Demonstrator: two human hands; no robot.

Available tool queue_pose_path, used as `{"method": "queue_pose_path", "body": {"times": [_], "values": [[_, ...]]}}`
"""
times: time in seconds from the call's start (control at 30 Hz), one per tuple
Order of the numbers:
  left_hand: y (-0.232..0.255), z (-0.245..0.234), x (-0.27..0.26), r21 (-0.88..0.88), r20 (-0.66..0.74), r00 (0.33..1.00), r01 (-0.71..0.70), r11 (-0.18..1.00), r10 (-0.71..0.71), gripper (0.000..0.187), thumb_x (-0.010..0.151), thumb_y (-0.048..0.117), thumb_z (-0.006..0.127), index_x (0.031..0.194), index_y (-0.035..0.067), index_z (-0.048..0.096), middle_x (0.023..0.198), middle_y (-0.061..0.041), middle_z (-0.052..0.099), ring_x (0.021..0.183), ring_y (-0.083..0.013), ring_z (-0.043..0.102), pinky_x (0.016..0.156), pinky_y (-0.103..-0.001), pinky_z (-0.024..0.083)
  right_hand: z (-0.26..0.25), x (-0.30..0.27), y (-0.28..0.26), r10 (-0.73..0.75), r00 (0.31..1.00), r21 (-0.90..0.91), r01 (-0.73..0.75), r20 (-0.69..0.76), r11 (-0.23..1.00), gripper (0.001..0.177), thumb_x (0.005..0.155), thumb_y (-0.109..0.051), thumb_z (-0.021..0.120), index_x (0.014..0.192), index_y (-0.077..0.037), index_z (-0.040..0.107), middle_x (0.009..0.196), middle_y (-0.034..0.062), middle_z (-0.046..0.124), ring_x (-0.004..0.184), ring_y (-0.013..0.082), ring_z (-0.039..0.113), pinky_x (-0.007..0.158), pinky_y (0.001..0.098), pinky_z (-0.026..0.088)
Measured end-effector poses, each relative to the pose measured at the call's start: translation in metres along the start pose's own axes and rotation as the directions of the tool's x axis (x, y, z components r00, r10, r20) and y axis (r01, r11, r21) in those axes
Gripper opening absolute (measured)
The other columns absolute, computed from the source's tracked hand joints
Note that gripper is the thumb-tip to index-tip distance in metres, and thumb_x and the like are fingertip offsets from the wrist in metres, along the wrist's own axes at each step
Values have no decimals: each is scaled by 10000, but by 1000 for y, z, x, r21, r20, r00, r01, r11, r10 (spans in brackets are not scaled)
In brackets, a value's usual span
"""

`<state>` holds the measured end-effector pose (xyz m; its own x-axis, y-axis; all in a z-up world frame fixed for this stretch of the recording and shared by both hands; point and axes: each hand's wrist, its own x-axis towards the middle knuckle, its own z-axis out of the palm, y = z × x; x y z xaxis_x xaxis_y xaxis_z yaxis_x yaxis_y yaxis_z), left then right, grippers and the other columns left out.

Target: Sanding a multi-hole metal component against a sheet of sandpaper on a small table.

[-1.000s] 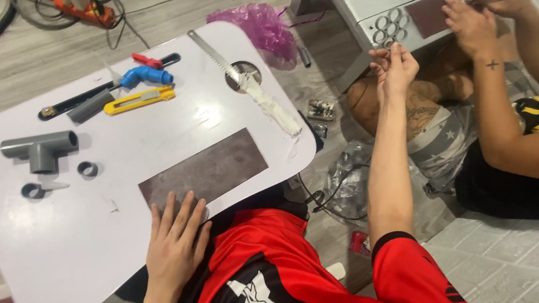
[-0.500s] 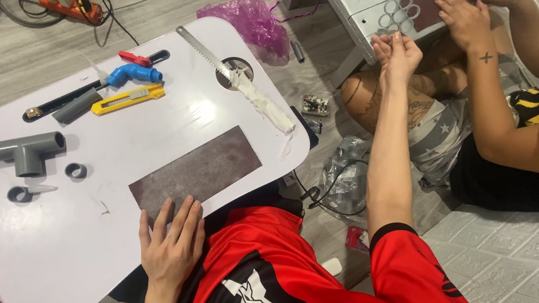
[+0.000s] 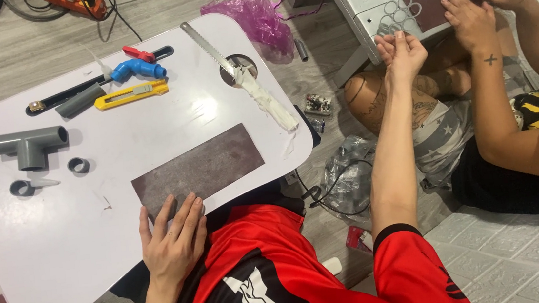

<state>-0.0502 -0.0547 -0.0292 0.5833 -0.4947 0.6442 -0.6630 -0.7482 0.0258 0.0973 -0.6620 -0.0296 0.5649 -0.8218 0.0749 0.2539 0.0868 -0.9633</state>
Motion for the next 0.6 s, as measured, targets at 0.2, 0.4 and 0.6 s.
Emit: {"method": "queue_pose_path", "body": {"times": [0.2, 0.4, 0.6], "values": [[0, 0, 1, -10, -10, 1000, 12, 1000, -12, 318, 1027, 266, 723, 1326, 163, 747, 1332, 8, 767, 1258, -307, 709, 1230, -563, 361, -1, 4, 0, 1, 1000, -50, 0, 21, 999, 123, 1053, -115, 628, 1006, -3, 611, 873, 145, 745, 833, 280, 868, 649, 246, 714], [1, -1, 1, -2, 22, 999, 25, 1000, -25, 294, 1016, 230, 706, 1300, 184, 768, 1348, 12, 759, 1278, -304, 703, 1240, -547, 357, -1, 5, 2, 4, 1000, -91, -4, 8, 996, 124, 1060, -123, 609, 1006, -11, 611, 864, 133, 749, 822, 265, 869, 654, 250, 717], [4, -3, 5, 4, 51, 996, 76, 997, -76, 244, 1022, 258, 713, 1237, 179, 798, 1318, 25, 774, 1280, -257, 696, 1248, -558, 355, -4, 9, 2, 62, 998, -25, -62, -6, 998, 132, 1068, -111, 583, 975, -18, 596, 865, 152, 738, 810, 275, 859, 659, 285, 721]]}}
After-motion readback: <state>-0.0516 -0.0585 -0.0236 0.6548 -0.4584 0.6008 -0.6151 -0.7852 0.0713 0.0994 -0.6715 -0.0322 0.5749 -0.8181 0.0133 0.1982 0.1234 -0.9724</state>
